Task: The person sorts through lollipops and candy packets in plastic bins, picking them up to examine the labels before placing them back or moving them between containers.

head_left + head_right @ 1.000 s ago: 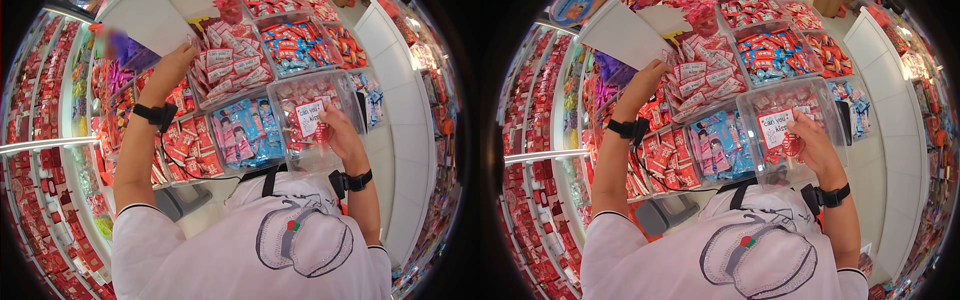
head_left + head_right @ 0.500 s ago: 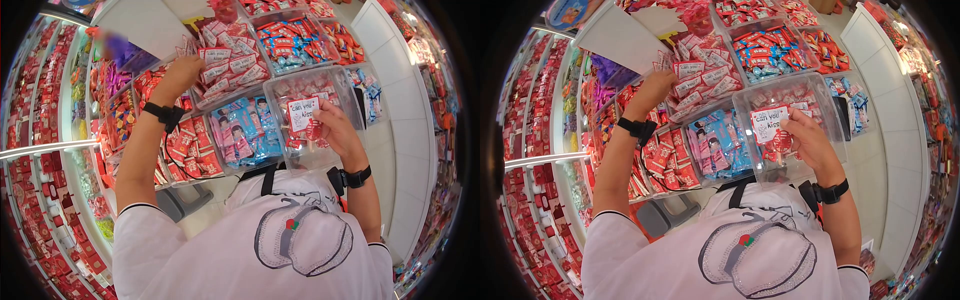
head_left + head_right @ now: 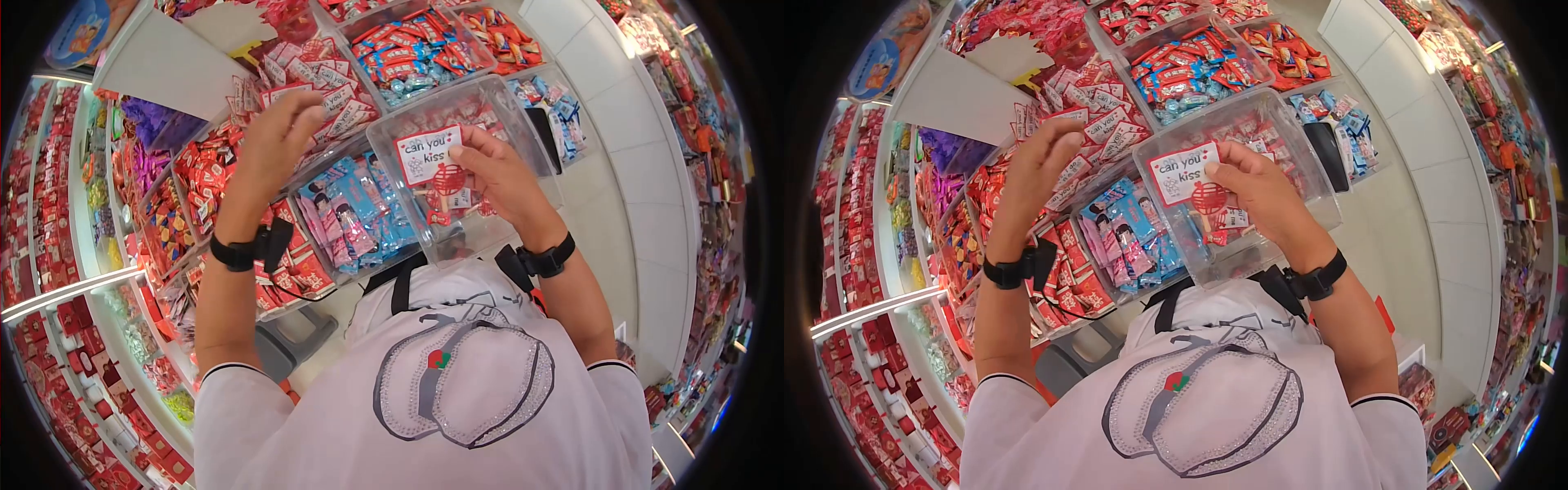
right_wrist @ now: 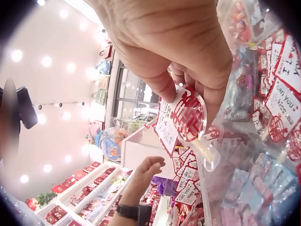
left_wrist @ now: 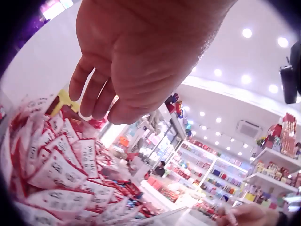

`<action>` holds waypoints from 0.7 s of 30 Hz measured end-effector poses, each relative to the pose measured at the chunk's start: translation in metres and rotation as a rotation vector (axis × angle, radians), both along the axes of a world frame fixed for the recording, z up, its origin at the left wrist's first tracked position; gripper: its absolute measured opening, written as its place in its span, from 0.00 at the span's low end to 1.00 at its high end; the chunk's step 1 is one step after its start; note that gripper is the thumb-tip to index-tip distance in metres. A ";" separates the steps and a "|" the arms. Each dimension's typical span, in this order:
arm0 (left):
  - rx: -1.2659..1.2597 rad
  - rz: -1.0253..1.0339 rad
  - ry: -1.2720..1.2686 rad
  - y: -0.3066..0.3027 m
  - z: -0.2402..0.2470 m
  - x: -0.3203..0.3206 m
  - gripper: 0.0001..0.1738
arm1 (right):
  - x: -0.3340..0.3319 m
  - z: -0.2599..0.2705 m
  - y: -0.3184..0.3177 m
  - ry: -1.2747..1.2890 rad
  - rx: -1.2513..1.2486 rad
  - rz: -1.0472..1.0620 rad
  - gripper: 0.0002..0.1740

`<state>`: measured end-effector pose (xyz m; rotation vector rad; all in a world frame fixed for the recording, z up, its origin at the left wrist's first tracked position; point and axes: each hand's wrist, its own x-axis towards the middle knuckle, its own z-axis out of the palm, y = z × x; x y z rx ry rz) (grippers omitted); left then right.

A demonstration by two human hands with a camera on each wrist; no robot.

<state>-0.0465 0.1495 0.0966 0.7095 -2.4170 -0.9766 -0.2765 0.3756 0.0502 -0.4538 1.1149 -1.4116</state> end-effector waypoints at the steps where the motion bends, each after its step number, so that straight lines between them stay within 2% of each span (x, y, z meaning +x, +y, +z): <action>1: 0.054 -0.059 0.010 0.019 -0.001 -0.011 0.16 | 0.001 0.000 -0.001 0.016 0.000 0.003 0.10; 3: 0.167 -0.142 -0.032 0.051 -0.006 -0.028 0.15 | 0.005 0.002 -0.004 0.047 -0.004 0.010 0.10; 6: 0.311 -0.148 -0.090 0.077 -0.018 -0.043 0.15 | 0.006 0.002 -0.002 0.112 -0.007 0.034 0.12; 9: 0.377 -0.154 -0.065 0.088 -0.029 -0.047 0.14 | 0.001 -0.004 0.002 0.198 0.022 0.075 0.15; 12: 0.402 -0.126 -0.072 0.083 -0.028 -0.038 0.13 | 0.005 0.000 0.004 0.251 0.011 0.028 0.17; 17: 0.230 0.272 0.128 0.014 -0.001 0.010 0.12 | -0.009 0.007 0.012 0.306 0.031 0.021 0.19; 20: -0.280 0.367 0.008 -0.026 0.001 0.045 0.11 | -0.014 0.005 0.016 0.306 0.044 0.026 0.19; 21: -0.335 0.374 -0.015 -0.027 0.001 0.049 0.11 | -0.014 0.004 0.017 0.301 0.048 0.029 0.19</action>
